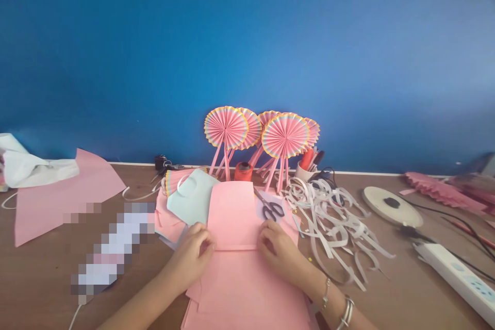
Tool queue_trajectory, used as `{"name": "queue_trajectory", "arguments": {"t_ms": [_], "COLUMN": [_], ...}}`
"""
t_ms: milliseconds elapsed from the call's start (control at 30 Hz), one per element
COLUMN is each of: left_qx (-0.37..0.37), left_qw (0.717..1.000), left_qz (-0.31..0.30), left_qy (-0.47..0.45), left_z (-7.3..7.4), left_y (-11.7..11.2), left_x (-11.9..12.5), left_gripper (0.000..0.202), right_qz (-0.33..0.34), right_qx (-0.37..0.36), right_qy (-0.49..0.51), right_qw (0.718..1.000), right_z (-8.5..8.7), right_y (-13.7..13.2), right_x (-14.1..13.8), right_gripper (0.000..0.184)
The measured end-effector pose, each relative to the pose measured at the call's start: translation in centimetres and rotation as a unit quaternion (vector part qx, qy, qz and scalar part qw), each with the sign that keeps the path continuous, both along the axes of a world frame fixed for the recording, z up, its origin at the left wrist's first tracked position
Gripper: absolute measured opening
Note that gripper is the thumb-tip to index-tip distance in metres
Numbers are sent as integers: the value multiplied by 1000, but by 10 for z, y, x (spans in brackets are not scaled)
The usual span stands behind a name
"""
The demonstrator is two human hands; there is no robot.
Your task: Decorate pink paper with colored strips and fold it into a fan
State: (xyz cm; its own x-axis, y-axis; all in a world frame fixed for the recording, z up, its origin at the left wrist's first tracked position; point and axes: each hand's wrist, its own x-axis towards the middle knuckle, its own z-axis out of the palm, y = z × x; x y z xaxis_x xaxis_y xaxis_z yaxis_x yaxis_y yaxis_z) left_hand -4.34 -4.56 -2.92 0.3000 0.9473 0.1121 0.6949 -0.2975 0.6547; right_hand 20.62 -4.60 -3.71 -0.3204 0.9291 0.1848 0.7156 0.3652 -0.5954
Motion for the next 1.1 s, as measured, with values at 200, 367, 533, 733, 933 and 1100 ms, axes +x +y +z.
{"name": "queue_trajectory", "arguments": {"t_ms": [200, 367, 533, 733, 933, 1100], "left_qx": [3, -1, 0, -20, -31, -24], "left_qw": [999, 999, 999, 998, 998, 997], "left_qz": [21, 27, 25, 18, 12, 3], "left_qy": [37, 37, 36, 57, 60, 69], "left_z": [-1, -4, -4, 2, 5, 5], "left_y": [-2, 0, 2, 2, 1, 3], "left_x": [0, -1, -2, -1, -2, -2], "left_gripper": [15, 14, 14, 15, 16, 16], "right_qz": [0, -8, -8, -2, -1, 0], "right_qx": [-16, -17, -16, -6, -9, 0], "right_qy": [29, 35, 32, 26, 9, -9], "right_qw": [999, 999, 999, 1000, 1000, 1000], "right_z": [-1, 0, 2, 0, -3, 0], "right_y": [2, 3, 4, 3, 3, 2], "right_x": [0, 0, -1, 0, 1, 0], "right_gripper": [21, 22, 22, 22, 23, 25]}}
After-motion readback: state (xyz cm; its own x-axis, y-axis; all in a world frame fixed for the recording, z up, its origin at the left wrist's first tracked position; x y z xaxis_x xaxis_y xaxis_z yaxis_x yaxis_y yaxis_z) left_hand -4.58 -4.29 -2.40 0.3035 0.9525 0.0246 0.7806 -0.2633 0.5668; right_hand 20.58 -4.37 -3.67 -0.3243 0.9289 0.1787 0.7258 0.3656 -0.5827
